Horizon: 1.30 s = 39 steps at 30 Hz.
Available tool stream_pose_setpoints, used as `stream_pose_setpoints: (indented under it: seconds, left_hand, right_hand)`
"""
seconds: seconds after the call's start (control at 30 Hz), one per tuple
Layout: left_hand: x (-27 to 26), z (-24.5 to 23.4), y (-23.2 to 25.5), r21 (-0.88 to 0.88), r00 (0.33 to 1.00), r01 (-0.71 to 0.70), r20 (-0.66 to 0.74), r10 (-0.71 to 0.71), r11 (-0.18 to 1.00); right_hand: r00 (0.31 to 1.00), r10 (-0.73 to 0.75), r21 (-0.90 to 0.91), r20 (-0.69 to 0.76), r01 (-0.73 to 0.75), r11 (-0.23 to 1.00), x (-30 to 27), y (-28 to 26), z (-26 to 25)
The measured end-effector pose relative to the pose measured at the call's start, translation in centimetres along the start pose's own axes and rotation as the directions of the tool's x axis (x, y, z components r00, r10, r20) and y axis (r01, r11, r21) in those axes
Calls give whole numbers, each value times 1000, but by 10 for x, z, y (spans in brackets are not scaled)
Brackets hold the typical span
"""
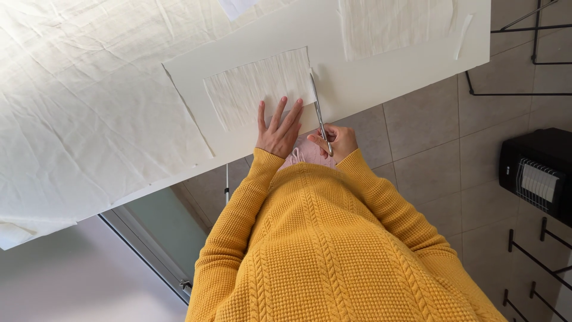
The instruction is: Cutting pieces of fabric according to a paper template using scissors.
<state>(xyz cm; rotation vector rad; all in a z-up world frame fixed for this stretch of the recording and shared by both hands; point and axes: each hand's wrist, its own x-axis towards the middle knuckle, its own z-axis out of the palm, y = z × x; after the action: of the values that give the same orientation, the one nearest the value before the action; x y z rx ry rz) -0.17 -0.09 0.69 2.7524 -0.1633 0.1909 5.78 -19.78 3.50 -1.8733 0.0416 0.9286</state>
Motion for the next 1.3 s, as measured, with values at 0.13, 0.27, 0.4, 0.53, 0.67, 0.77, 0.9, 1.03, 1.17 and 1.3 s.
stream_pose_setpoints:
  seconds: [0.13, 0.27, 0.4, 0.53, 0.67, 0.77, 0.9, 1.03, 1.17, 1.3]
  left_hand:
    - [-3, 8, -3, 11, 1000, -22, -16, 22, 1000]
    - [-4, 11, -4, 24, 999, -25, -37, 26, 999]
    - [-3, 9, -4, 27, 999, -24, -39, 25, 999]
    - [-3, 9, -3, 20, 999, -23, -45, 24, 1000]
    - [-2, 5, -3, 13, 999, -20, -46, 21, 1000]
    - [-2, 4, -3, 10, 999, -24, -49, 25, 1000]
    - [-2, 3, -2, 9, 998, -34, -55, 35, 999]
    - [-2, 2, -4, 3, 996, -49, -75, 49, 999]
    - [-4, 6, -4, 0, 996, -56, -71, 56, 998]
    - [-4, 6, -4, -1, 995, -60, -86, 60, 998]
  right_hand:
    - [1000, 0, 51, -1, 0, 999, 13, -2, 1]
    - [1000, -3, 32, -15, 3, 999, 16, -9, 3]
    - [998, -2, -41, -60, 0, 999, 16, -11, 5]
    - [997, -33, -61, -73, 29, 998, 14, -10, 4]
    - [996, -10, -82, -89, 3, 997, 14, -14, 4]
    - [997, -3, -15, -74, 2, 1000, 17, -13, 4]
    - [998, -34, 4, -53, 34, 999, 26, -16, 3]
    - [997, -35, -8, -75, 34, 999, 33, -28, 3]
    - [994, -53, -97, -97, 44, 994, 35, -35, 5]
    - [991, -70, -94, -115, 60, 994, 35, -32, 6]
